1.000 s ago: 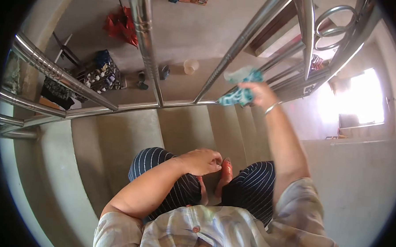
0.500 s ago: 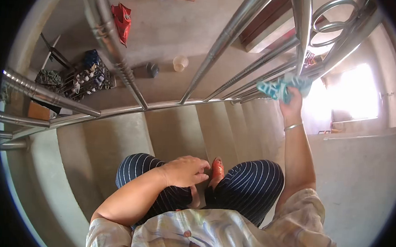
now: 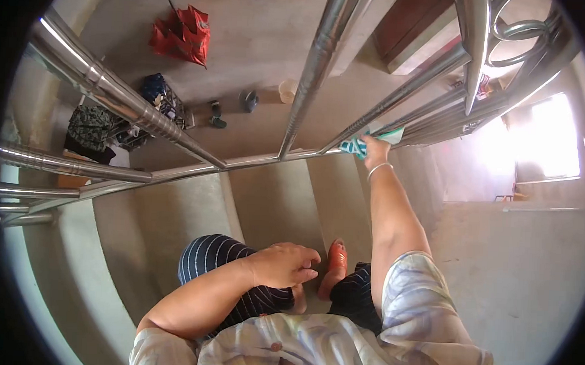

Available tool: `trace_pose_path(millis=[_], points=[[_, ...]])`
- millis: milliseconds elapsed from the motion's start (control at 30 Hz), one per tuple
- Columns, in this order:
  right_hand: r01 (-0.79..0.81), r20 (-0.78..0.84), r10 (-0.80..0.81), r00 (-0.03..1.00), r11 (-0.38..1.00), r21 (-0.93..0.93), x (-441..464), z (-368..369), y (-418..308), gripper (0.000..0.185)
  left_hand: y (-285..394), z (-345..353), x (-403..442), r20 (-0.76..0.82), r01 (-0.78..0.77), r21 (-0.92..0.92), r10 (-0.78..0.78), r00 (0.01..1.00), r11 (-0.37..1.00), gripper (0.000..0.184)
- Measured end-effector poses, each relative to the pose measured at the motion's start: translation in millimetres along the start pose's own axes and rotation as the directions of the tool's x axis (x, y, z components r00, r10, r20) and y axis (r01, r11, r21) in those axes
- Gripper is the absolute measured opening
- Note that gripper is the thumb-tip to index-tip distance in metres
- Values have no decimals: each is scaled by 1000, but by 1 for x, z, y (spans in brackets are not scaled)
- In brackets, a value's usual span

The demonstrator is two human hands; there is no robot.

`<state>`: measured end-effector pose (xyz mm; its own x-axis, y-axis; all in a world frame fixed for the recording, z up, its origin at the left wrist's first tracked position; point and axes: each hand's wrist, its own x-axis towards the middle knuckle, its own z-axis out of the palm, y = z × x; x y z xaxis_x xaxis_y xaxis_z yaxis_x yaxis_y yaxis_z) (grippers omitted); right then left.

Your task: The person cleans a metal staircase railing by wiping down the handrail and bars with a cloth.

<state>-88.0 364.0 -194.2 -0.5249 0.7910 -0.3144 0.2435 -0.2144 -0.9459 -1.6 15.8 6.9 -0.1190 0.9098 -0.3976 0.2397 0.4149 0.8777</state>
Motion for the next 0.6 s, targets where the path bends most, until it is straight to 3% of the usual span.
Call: trace_pose_path(millis=[67, 133, 200, 267, 400, 467, 567, 600], points=[[-76, 2, 78, 997, 956, 285, -24, 4, -18, 20, 4, -4, 0, 28, -3, -12, 3, 1000, 1000, 33], [-123, 0, 128, 992, 953, 276, -28, -4, -60, 19, 8, -6, 1, 56, -23, -21, 24, 998, 1000, 34], [-155, 275, 49, 960, 913, 379, -26, -17, -104, 17, 11, -5, 1, 68, 6, 13, -6, 998, 1000, 35], [-172, 197, 105, 975, 916, 363, -43, -26, -146, 12, 13, -2, -1, 64, -30, 12, 30, 998, 999, 35], [103, 163, -226, 960, 832, 546, -98, -54, -237, 15, 12, 1, -6, 58, -55, 36, 53, 997, 998, 36], [106, 246, -322, 914, 775, 623, -122, -77, -273, 17, 14, -1, -11, 47, -54, 63, 51, 998, 997, 36], [485, 59, -598, 800, 701, 523, -168, -85, -309, 32, 16, -4, -16, 17, -35, 111, 34, 999, 993, 36], [464, 93, -598, 796, 701, 542, -178, -86, -319, 34, 16, -3, -17, 8, -21, 124, 20, 1000, 992, 36]])
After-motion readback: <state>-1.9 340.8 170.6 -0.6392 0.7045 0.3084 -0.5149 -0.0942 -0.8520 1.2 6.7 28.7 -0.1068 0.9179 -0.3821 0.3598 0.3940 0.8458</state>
